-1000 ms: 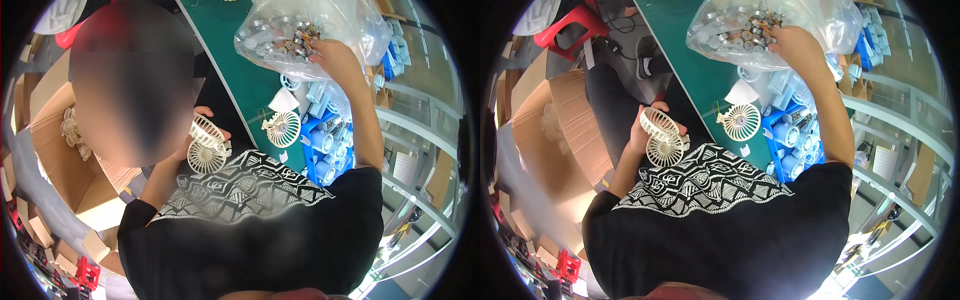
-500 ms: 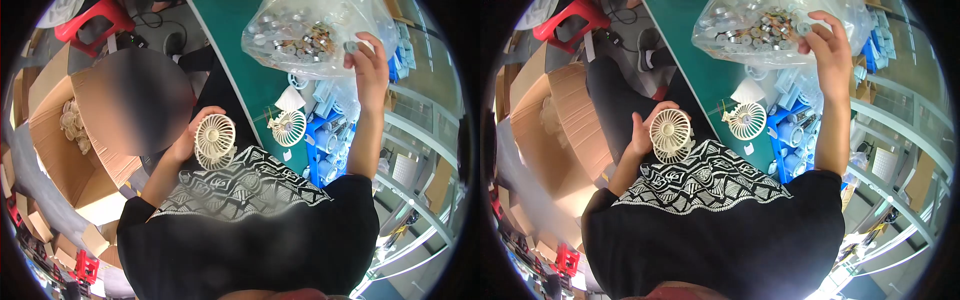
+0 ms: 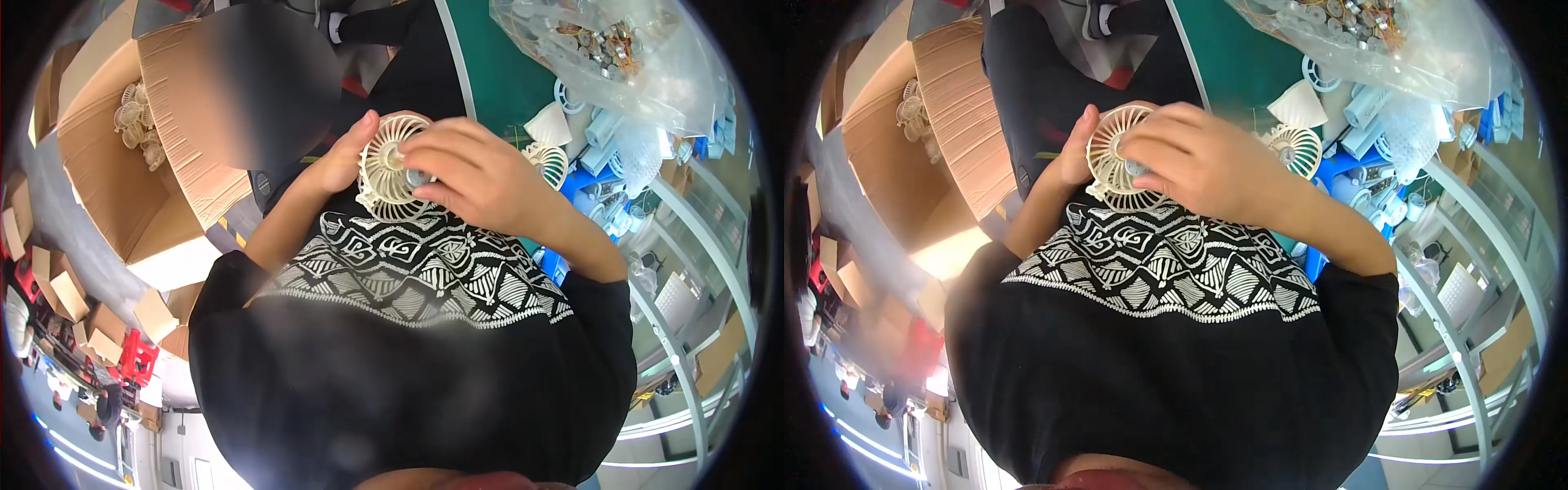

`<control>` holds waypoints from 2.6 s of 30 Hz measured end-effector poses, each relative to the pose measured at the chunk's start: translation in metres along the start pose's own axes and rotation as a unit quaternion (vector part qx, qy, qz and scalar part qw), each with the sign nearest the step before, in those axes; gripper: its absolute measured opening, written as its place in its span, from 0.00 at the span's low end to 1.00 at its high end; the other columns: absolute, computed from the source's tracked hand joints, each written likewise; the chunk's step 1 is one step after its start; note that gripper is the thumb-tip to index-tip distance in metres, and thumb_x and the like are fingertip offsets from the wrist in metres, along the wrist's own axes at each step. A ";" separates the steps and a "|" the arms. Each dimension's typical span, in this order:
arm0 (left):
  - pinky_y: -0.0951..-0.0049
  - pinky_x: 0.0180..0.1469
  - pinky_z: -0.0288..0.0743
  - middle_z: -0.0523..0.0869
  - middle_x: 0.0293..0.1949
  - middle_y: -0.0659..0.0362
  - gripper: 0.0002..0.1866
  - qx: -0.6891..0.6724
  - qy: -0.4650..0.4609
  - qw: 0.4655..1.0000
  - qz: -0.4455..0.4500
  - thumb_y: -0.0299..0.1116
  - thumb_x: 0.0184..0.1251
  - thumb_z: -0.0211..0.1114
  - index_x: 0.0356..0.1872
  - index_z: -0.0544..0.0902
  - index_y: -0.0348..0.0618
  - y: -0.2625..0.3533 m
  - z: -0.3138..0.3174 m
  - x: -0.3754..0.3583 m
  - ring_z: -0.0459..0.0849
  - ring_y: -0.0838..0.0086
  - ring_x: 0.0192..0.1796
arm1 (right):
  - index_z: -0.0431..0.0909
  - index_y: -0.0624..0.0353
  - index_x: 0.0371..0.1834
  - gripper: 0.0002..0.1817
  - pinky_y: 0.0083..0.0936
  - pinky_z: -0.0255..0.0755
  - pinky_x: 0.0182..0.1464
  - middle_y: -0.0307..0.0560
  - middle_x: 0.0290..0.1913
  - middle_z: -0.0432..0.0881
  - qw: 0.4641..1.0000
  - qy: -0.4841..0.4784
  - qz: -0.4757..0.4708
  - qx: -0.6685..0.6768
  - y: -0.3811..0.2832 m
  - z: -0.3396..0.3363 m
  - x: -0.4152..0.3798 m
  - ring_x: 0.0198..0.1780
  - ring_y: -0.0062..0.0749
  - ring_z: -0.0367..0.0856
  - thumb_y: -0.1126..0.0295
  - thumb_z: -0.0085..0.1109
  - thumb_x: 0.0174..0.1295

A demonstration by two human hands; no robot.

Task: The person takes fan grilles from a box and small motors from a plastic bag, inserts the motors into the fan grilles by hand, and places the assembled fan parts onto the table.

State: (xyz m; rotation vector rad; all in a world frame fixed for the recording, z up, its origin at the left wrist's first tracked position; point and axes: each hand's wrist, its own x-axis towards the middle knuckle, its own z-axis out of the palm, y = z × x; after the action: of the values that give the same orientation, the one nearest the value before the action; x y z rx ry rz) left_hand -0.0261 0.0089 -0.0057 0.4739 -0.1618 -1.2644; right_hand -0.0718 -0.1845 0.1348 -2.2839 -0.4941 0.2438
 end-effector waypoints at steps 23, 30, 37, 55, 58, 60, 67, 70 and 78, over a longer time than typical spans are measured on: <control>0.73 0.50 0.81 0.89 0.44 0.59 0.34 -0.016 0.110 0.987 -0.120 0.61 0.85 0.40 0.55 0.83 0.39 0.013 0.023 0.011 0.86 0.77 0.42 | 0.87 0.62 0.49 0.17 0.32 0.83 0.48 0.47 0.48 0.86 0.996 0.024 -0.037 -0.079 0.007 0.010 -0.008 0.49 0.42 0.86 0.74 0.68 0.55; 0.74 0.48 0.80 0.88 0.42 0.60 0.32 0.007 0.118 0.987 -0.110 0.59 0.85 0.41 0.54 0.83 0.40 0.007 0.021 0.010 0.85 0.78 0.43 | 0.87 0.58 0.51 0.18 0.31 0.81 0.51 0.41 0.50 0.85 0.991 0.026 -0.026 -0.126 0.008 0.017 -0.014 0.52 0.38 0.84 0.73 0.63 0.56; 0.76 0.47 0.80 0.88 0.42 0.61 0.30 0.035 0.112 0.989 -0.094 0.58 0.85 0.43 0.53 0.83 0.40 0.008 0.022 0.010 0.85 0.80 0.42 | 0.87 0.59 0.51 0.18 0.32 0.81 0.52 0.43 0.50 0.85 0.991 0.036 -0.008 -0.125 0.004 0.021 -0.017 0.52 0.39 0.84 0.73 0.63 0.54; 0.63 0.74 0.66 0.77 0.68 0.45 0.46 0.128 -0.062 0.985 -0.102 0.66 0.74 0.49 0.72 0.68 0.28 0.033 0.027 0.020 0.76 0.61 0.70 | 0.87 0.56 0.42 0.15 0.32 0.82 0.44 0.41 0.43 0.88 0.990 0.136 -0.005 -0.043 -0.006 -0.054 -0.048 0.42 0.38 0.86 0.69 0.78 0.50; 0.63 0.75 0.63 0.73 0.69 0.46 0.46 0.096 -0.162 0.978 -0.090 0.51 0.57 0.73 0.71 0.67 0.31 0.023 -0.009 0.017 0.71 0.61 0.73 | 0.86 0.55 0.41 0.14 0.31 0.82 0.42 0.40 0.42 0.88 0.980 0.081 0.085 -0.159 -0.003 -0.087 -0.092 0.41 0.36 0.86 0.69 0.78 0.51; 0.64 0.76 0.61 0.69 0.72 0.47 0.47 0.094 -0.185 0.973 -0.102 0.44 0.53 0.75 0.73 0.66 0.32 0.028 -0.024 0.011 0.68 0.62 0.75 | 0.86 0.54 0.41 0.13 0.31 0.82 0.41 0.40 0.42 0.88 0.968 0.056 0.120 -0.215 0.001 -0.082 -0.113 0.41 0.36 0.86 0.69 0.77 0.52; 0.67 0.78 0.57 0.61 0.75 0.52 0.56 0.338 -0.237 0.899 -0.146 0.29 0.47 0.80 0.80 0.59 0.38 0.066 -0.033 -0.005 0.62 0.64 0.78 | 0.86 0.53 0.44 0.12 0.30 0.81 0.38 0.41 0.43 0.88 0.965 0.061 0.148 -0.209 0.007 -0.093 -0.112 0.40 0.38 0.86 0.69 0.74 0.58; 0.68 0.76 0.60 0.70 0.70 0.53 0.57 0.315 -0.178 0.922 -0.138 0.26 0.49 0.80 0.82 0.55 0.40 0.066 -0.019 -0.017 0.68 0.63 0.75 | 0.89 0.53 0.47 0.11 0.28 0.80 0.35 0.45 0.43 0.88 0.953 0.112 0.200 -0.199 0.012 -0.123 -0.101 0.37 0.36 0.86 0.68 0.73 0.61; 0.73 0.48 0.71 0.80 0.45 0.55 0.18 0.414 -0.098 0.904 -0.035 0.28 0.57 0.79 0.49 0.89 0.36 0.065 0.021 -0.016 0.79 0.72 0.46 | 0.87 0.55 0.49 0.11 0.41 0.79 0.47 0.48 0.44 0.89 0.875 0.131 0.210 -0.416 0.088 -0.175 -0.036 0.45 0.48 0.86 0.64 0.67 0.68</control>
State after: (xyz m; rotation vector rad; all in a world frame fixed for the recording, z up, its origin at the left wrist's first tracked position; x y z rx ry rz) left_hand 0.0181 0.0331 0.0436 1.0868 -0.8822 -1.2733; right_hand -0.0243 -0.3696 0.1913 -3.1990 0.0942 -0.1084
